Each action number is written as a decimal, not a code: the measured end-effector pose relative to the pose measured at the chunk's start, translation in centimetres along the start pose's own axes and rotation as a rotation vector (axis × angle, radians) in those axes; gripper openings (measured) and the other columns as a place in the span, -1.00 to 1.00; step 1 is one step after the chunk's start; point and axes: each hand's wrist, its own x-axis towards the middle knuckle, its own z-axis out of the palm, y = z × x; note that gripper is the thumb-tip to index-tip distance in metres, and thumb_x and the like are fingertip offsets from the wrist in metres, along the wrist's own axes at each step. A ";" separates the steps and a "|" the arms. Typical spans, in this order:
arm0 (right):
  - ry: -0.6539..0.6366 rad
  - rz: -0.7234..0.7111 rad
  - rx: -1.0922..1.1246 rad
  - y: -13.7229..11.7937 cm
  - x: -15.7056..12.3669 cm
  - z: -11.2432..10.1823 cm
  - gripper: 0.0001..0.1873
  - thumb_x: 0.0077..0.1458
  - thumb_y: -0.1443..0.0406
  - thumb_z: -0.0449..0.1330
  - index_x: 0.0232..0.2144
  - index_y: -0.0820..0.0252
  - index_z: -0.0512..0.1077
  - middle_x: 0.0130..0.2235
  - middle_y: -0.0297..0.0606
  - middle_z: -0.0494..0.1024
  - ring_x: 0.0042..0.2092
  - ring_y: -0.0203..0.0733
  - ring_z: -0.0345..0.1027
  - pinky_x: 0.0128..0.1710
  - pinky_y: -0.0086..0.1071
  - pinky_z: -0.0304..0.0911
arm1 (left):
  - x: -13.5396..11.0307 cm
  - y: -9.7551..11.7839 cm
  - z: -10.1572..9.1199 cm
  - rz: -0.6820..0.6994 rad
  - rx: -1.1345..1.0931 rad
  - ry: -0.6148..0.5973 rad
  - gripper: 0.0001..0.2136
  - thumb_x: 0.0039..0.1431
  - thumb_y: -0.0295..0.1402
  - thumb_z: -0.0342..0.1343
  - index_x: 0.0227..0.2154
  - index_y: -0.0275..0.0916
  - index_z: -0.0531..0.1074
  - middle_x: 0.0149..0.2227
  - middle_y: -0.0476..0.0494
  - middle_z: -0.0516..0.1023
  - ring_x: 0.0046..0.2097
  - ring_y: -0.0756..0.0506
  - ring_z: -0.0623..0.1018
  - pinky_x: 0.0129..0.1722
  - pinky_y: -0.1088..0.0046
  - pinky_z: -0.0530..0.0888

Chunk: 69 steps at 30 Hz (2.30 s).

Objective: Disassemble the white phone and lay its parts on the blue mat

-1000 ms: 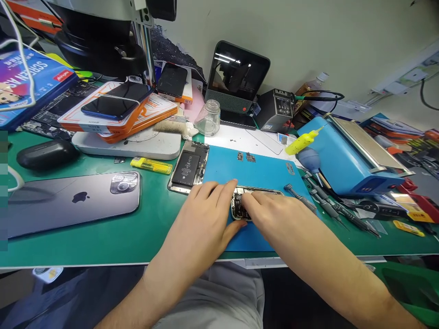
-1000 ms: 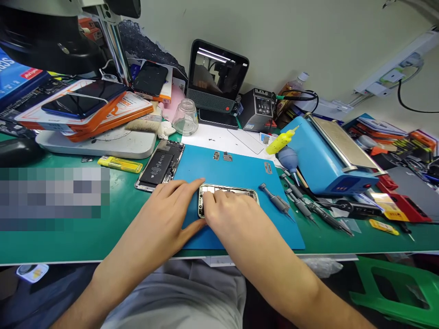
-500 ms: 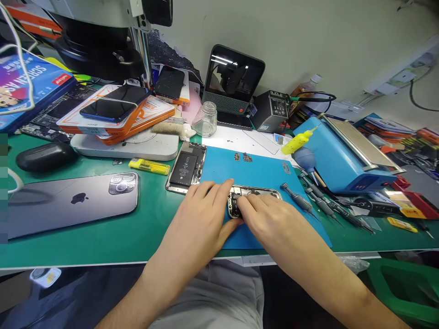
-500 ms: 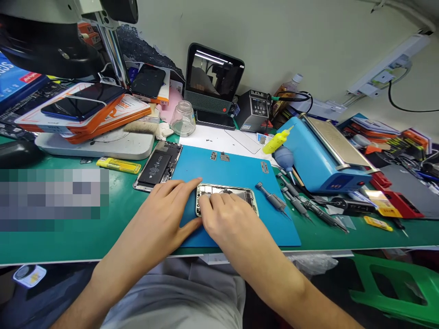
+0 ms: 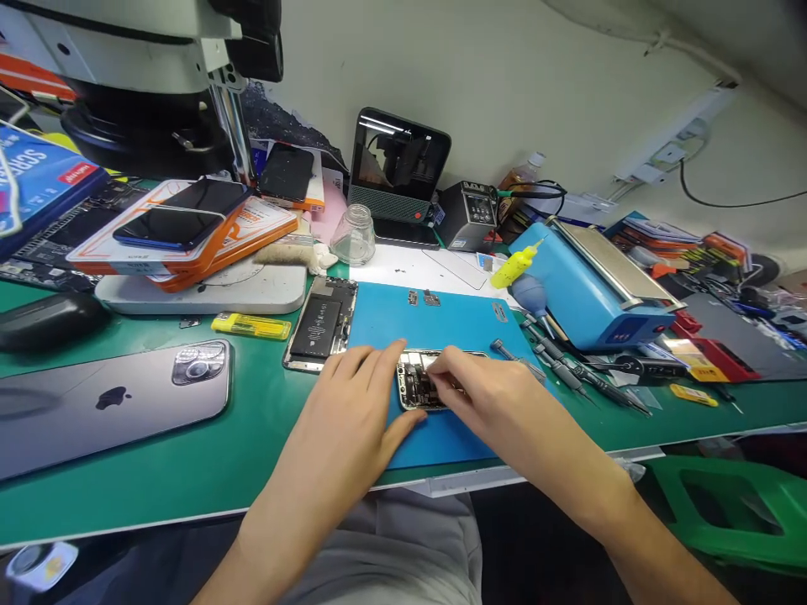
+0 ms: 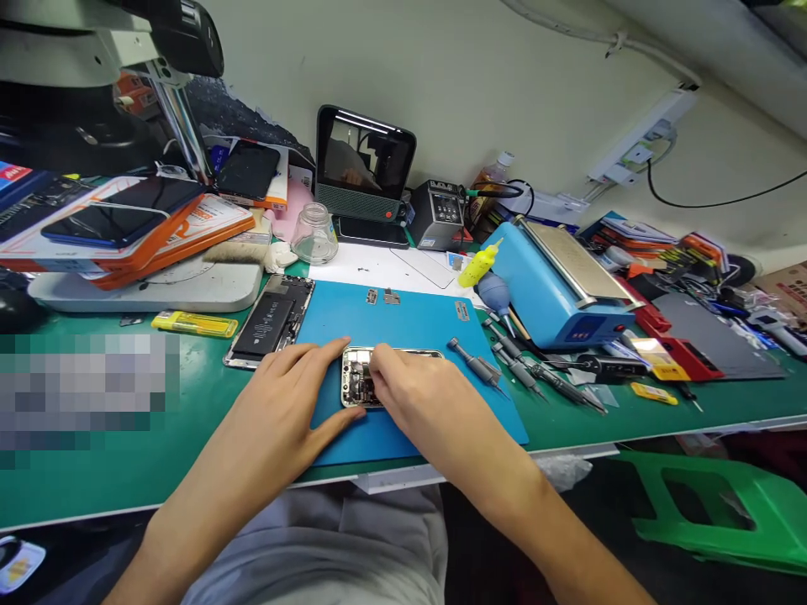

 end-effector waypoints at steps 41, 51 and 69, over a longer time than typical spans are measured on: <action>0.437 -0.176 0.140 2.4 -1.3 4.7 -0.89 0.45 0.44 0.23 -0.08 0.23 0.57 -0.13 -0.20 0.76 -0.09 -0.13 0.68 -0.02 -0.30 0.45 | 3.4 1.4 0.7 -0.112 0.155 0.042 -0.77 0.51 -0.35 0.21 0.13 -0.21 0.42 -0.13 -0.12 0.71 -0.13 -0.26 0.64 -0.18 0.22 0.44; 0.222 -0.180 -0.083 1.0 -0.5 2.7 -0.76 0.46 0.47 0.11 -0.26 0.17 0.49 -0.33 -0.24 0.60 -0.31 -0.10 0.58 -0.27 -0.23 0.35 | 3.5 1.6 0.8 -0.112 0.171 0.087 -0.79 0.48 -0.35 0.26 0.08 -0.26 0.47 -0.17 -0.14 0.72 -0.18 -0.27 0.65 -0.23 0.19 0.49; 0.193 -0.244 -0.304 -0.6 -0.1 2.4 -0.66 0.27 0.63 0.01 -0.25 0.16 0.43 -0.36 -0.24 0.58 -0.38 -0.12 0.53 -0.31 -0.23 0.34 | 3.7 1.5 0.5 -0.095 0.195 0.105 -0.81 0.44 -0.37 0.31 0.01 -0.27 0.50 -0.25 -0.09 0.69 -0.26 -0.23 0.65 -0.31 0.22 0.41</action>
